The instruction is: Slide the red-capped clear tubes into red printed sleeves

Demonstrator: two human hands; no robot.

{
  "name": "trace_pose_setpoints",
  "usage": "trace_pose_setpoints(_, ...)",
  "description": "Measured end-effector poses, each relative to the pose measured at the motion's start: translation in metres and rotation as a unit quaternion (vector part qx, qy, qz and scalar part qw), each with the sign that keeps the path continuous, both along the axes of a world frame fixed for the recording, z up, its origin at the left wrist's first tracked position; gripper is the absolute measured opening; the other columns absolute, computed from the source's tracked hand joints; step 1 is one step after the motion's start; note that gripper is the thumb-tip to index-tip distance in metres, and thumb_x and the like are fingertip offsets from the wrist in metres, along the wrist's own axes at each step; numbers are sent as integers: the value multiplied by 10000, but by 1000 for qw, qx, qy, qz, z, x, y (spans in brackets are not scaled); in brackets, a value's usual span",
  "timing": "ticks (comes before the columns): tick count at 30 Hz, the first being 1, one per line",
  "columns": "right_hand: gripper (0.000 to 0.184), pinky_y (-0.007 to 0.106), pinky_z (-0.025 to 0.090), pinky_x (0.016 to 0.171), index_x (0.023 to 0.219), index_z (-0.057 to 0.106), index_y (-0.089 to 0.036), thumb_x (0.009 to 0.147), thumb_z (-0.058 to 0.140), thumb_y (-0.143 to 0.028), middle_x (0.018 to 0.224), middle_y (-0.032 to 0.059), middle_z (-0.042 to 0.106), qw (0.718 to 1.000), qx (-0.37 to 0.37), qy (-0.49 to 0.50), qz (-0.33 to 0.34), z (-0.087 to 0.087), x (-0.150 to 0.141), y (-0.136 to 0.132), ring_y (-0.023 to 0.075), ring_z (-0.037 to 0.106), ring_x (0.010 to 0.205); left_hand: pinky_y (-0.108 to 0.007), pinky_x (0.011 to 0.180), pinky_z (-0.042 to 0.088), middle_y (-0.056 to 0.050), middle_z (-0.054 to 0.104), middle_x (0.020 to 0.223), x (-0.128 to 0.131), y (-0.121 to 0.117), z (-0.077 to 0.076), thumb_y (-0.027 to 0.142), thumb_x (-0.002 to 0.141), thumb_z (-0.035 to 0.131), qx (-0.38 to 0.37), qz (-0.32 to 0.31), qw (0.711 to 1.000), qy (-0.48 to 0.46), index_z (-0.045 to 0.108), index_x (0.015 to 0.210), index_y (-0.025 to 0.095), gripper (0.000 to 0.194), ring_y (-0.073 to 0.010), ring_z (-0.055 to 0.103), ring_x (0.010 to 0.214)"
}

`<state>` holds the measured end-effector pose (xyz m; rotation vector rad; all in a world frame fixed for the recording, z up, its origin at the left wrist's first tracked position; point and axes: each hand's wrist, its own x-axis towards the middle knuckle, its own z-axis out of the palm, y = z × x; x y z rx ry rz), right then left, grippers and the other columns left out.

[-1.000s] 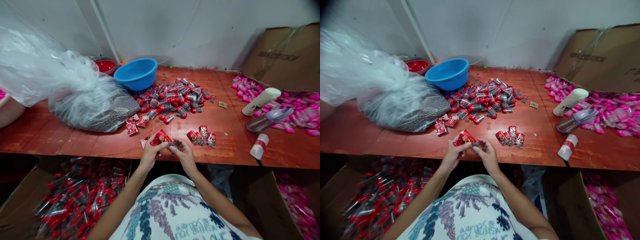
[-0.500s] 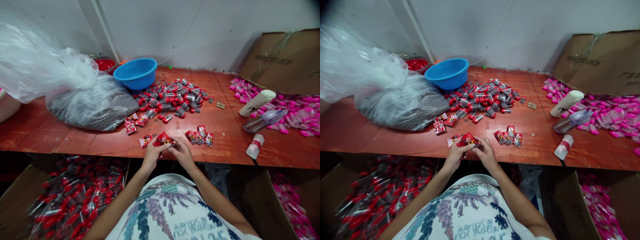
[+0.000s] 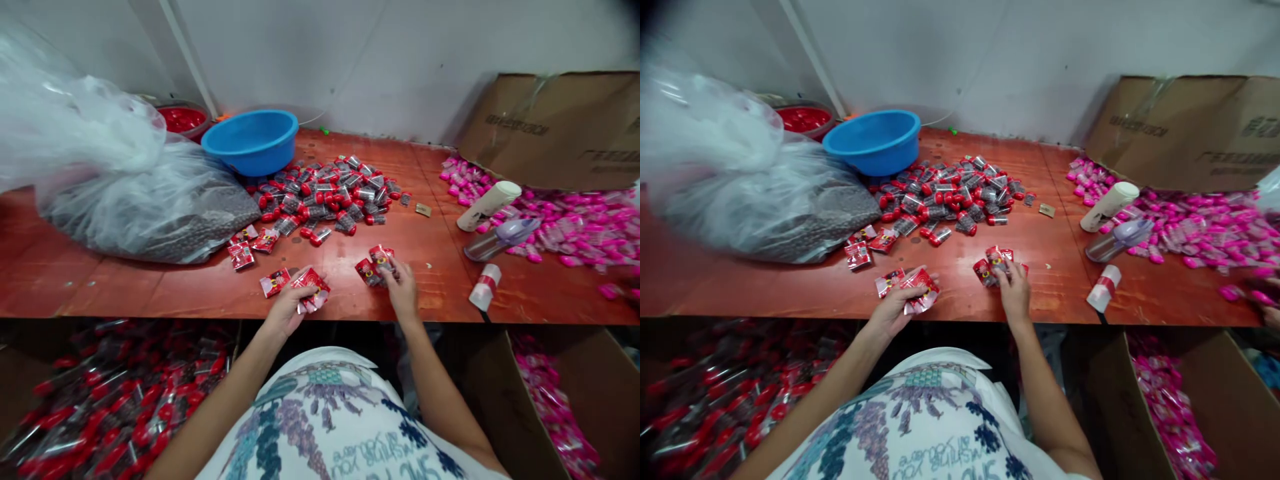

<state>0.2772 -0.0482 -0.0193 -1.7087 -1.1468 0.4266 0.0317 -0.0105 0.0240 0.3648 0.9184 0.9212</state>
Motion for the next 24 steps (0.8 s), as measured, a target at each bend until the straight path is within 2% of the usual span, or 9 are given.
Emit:
trace_pose_setpoints(3, 400, 388, 462, 841, 1171, 634, -220, 807, 610, -384, 1152, 105, 524, 998, 3, -63, -30, 6, -7, 0, 213, 561, 919, -334, 717, 567, -104, 723, 945, 3, -1, -4, 10, 596, 713, 7, 16, 1000, 9, 559, 1162, 171, 608, -206, 697, 783)
trace_pose_setpoints(5, 352, 349, 484, 792, 1147, 639, -227, 819, 607, -352, 1099, 90, 559, 998, 8, -45, 52, 12, -35, 0, 193, 574, 866, -313, 683, 568, -91, 725, 906, 6, -1, -8, 31, 590, 738, 8, 24, 1000, 17, 576, 1141, 171, 591, -193, 695, 744)
trace_pose_setpoints(7, 357, 314, 503, 733, 1156, 621, -238, 806, 629, -304, 985, 52, 622, 983, -6, 0, 182, 15, -70, 2, 173, 591, 781, -286, 659, 564, -76, 723, 872, 7, -1, -12, 52, 577, 764, 17, 39, 999, 26, 594, 1111, 166, 572, -180, 690, 725)
trace_pose_setpoints(8, 365, 311, 508, 750, 1178, 603, -247, 815, 616, -277, 986, 44, 643, 976, -6, 19, 217, 16, -86, 4, 175, 606, 806, -274, 654, 561, -67, 720, 856, 5, 0, -13, 63, 571, 777, 25, 49, 998, 32, 603, 1096, 164, 562, -173, 687, 720)
trace_pose_setpoints(12, 420, 346, 492, 875, 1266, 546, -274, 872, 470, -149, 1130, 51, 665, 956, 16, -10, 291, 13, -119, 19, 195, 627, 994, -268, 707, 555, -50, 714, 857, -9, 5, -17, 108, 571, 807, 64, 91, 993, 45, 623, 1060, 159, 525, -158, 682, 739)
trace_pose_setpoints(16, 443, 305, 522, 764, 1297, 525, -306, 880, 481, -165, 1038, 32, 714, 929, -4, -93, 357, 14, -117, 47, 191, 673, 862, -261, 709, 554, -48, 717, 873, -26, 12, -17, 98, 568, 807, 60, 126, 989, 53, 629, 1036, 155, 504, -156, 685, 749)
trace_pose_setpoints(18, 395, 294, 519, 744, 1277, 547, -295, 894, 494, -211, 1014, 29, 722, 920, -13, -150, 362, 16, -110, 69, 192, 672, 853, -264, 701, 557, -45, 720, 840, -33, 16, -18, 83, 566, 802, 45, 152, 986, 53, 635, 989, 142, 458, -155, 686, 728)
trace_pose_setpoints(22, 391, 414, 413, 951, 1268, 558, -195, 905, 428, -126, 1284, 127, 580, 922, -13, -257, 288, 10, -93, 119, 261, 534, 1140, -230, 565, 543, -60, 709, 729, -45, 26, -18, 87, 624, 766, 6, 157, 987, 32, 638, 856, 105, 266, -144, 666, 595)
trace_pose_setpoints(24, 387, 433, 388, 965, 1248, 574, -176, 896, 428, -103, 1303, 148, 551, 906, -34, -309, 287, 2, -87, 135, 280, 495, 1162, -208, 497, 518, -69, 702, 696, -49, 30, -18, 101, 682, 728, -6, 149, 989, 14, 638, 804, 93, 152, -137, 650, 544)
